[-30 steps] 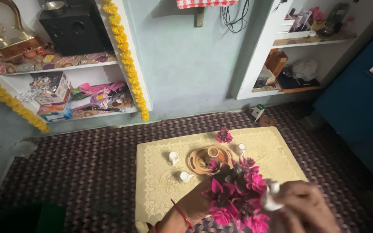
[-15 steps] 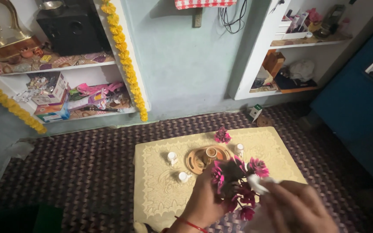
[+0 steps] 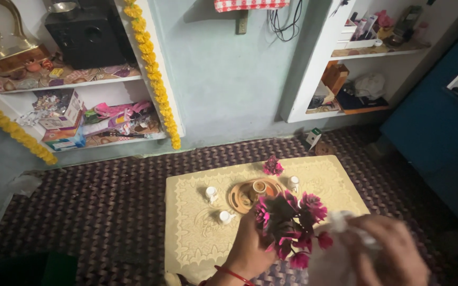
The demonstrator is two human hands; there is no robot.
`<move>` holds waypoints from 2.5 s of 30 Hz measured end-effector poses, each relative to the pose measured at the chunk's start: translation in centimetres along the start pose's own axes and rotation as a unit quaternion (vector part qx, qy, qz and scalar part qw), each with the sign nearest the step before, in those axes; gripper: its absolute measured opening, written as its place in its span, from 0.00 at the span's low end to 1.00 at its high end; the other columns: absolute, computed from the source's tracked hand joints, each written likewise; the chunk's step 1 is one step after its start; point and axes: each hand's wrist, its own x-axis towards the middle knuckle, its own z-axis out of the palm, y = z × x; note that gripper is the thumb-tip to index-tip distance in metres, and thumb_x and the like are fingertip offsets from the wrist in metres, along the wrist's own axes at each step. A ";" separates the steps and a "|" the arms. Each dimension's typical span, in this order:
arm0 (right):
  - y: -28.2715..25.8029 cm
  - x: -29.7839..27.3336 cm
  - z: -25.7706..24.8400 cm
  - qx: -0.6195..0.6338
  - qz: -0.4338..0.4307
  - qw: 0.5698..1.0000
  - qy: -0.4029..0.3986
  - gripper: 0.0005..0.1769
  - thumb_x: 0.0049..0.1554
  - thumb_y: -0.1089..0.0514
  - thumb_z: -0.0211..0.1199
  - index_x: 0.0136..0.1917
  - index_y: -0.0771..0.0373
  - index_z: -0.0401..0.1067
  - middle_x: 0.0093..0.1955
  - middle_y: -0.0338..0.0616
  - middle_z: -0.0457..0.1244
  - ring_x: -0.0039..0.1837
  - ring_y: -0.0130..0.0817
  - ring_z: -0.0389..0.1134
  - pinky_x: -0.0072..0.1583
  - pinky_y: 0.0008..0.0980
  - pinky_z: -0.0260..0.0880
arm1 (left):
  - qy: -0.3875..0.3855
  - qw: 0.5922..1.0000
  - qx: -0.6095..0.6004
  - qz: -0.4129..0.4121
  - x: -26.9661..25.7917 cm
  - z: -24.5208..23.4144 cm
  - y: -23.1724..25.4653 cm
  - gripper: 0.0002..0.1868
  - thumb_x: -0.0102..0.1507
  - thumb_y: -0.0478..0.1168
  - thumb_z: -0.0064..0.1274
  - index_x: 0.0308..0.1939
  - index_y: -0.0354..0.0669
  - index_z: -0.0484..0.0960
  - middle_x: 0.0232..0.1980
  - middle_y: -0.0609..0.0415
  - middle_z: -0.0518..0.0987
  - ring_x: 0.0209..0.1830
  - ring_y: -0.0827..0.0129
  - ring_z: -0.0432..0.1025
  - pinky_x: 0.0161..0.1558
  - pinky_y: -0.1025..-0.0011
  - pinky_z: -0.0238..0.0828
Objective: Wiping cups, a mug, artificial flowers, and a table surface with a cloth.
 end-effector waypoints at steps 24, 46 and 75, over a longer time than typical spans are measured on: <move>3.8 -6.2 8.9 0.390 0.110 0.914 -0.023 0.15 0.65 0.61 0.57 0.64 0.67 0.68 0.66 0.48 0.62 0.69 0.33 0.62 0.71 0.32 0.59 | 0.007 0.956 -0.267 -0.118 -0.9 2.1 -0.6 0.26 0.57 0.31 0.68 0.58 0.36 0.79 0.54 0.52 0.83 0.57 0.66 0.76 0.61 0.67 0.72; 7.7 -6.9 9.0 0.448 0.241 0.860 -0.036 0.25 0.63 0.61 0.52 0.72 0.72 0.60 0.71 0.53 0.61 0.74 0.38 0.60 0.73 0.37 0.54 | 0.023 0.985 -0.140 -0.099 -0.5 3.4 1.6 0.25 0.60 0.38 0.66 0.59 0.37 0.79 0.53 0.53 0.84 0.54 0.70 0.77 0.57 0.69 0.74; 4.0 -6.2 13.8 0.430 0.168 0.887 0.004 0.38 0.52 0.69 0.67 0.72 0.68 0.56 0.63 0.55 0.64 0.64 0.38 0.68 0.66 0.39 0.66 | -0.041 0.993 -0.041 -0.101 1.0 0.5 7.4 0.36 0.55 0.32 0.56 0.68 0.51 0.69 0.54 0.66 0.80 0.59 0.82 0.72 0.61 0.77 0.70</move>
